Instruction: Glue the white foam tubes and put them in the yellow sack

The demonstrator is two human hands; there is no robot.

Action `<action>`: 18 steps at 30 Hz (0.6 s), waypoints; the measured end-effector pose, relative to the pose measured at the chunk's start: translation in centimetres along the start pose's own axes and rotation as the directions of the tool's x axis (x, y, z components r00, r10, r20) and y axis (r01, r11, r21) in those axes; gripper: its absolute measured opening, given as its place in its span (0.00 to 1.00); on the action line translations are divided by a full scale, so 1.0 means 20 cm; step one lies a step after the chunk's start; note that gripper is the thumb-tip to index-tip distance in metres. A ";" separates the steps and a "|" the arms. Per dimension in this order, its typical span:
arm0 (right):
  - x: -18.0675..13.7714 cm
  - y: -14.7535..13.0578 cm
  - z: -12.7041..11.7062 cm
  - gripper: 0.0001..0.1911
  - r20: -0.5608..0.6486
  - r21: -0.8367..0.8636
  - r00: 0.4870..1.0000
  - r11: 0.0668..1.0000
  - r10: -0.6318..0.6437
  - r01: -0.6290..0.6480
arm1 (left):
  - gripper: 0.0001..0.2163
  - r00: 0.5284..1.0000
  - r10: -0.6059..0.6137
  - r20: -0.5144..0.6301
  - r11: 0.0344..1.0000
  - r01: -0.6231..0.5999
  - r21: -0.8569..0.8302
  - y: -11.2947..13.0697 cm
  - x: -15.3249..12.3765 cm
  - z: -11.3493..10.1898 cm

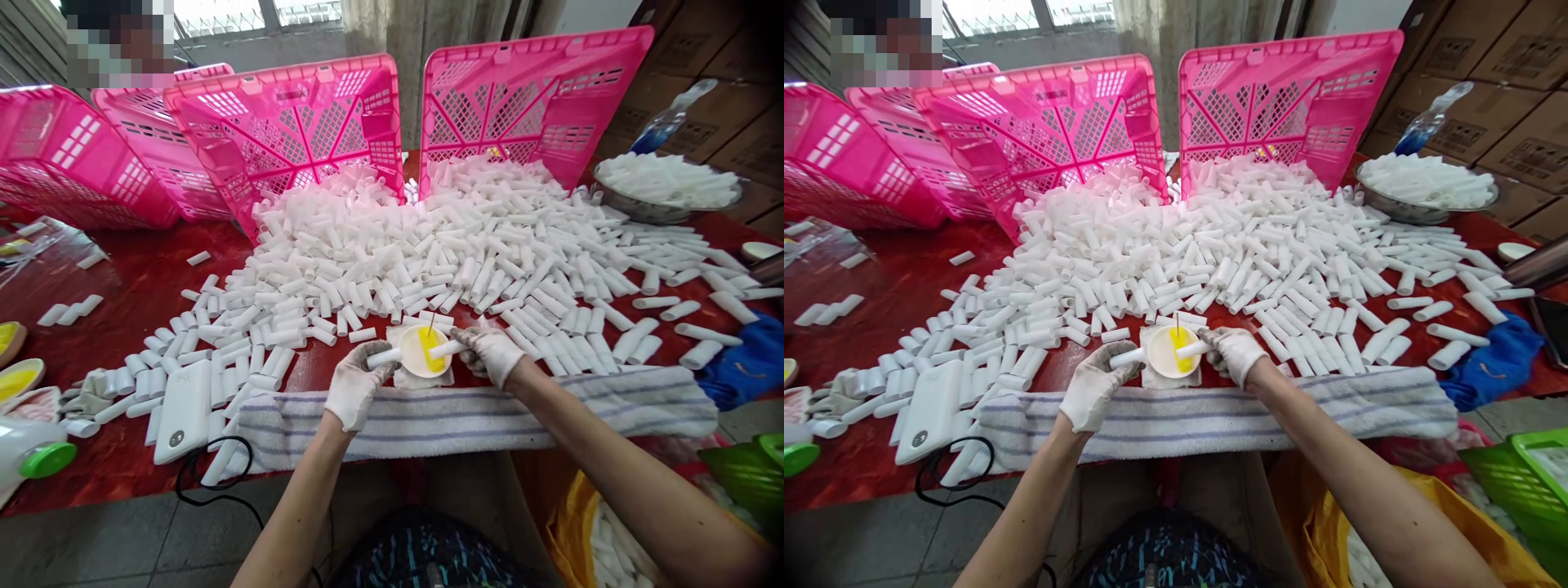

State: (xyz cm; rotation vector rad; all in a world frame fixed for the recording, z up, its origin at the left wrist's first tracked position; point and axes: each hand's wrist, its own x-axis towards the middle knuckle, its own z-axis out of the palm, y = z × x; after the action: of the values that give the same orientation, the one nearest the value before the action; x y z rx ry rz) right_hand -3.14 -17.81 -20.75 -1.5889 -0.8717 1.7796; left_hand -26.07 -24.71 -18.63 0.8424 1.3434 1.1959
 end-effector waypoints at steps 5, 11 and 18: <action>-0.06 0.01 -0.09 0.18 -0.042 0.129 0.999 0.991 -0.032 0.037 | 0.20 0.999 0.042 0.013 0.999 -0.042 -0.004 -0.02 -0.02 0.03; -0.26 -0.01 0.01 0.22 -0.077 0.078 0.956 0.954 -0.283 0.289 | 0.20 0.995 0.028 0.097 0.997 -0.021 -0.074 0.02 -0.09 0.18; -0.38 0.02 -0.01 0.21 -0.088 -0.193 0.814 0.811 -0.574 0.551 | 0.22 0.965 -0.057 0.256 0.998 0.056 0.013 0.04 -0.15 0.26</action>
State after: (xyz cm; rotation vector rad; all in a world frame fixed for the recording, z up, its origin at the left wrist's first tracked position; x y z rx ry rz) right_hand -2.07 -24.04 -16.51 -1.3346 -1.2834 1.1803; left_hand -20.69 -26.44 -16.47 0.9232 1.1525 1.0017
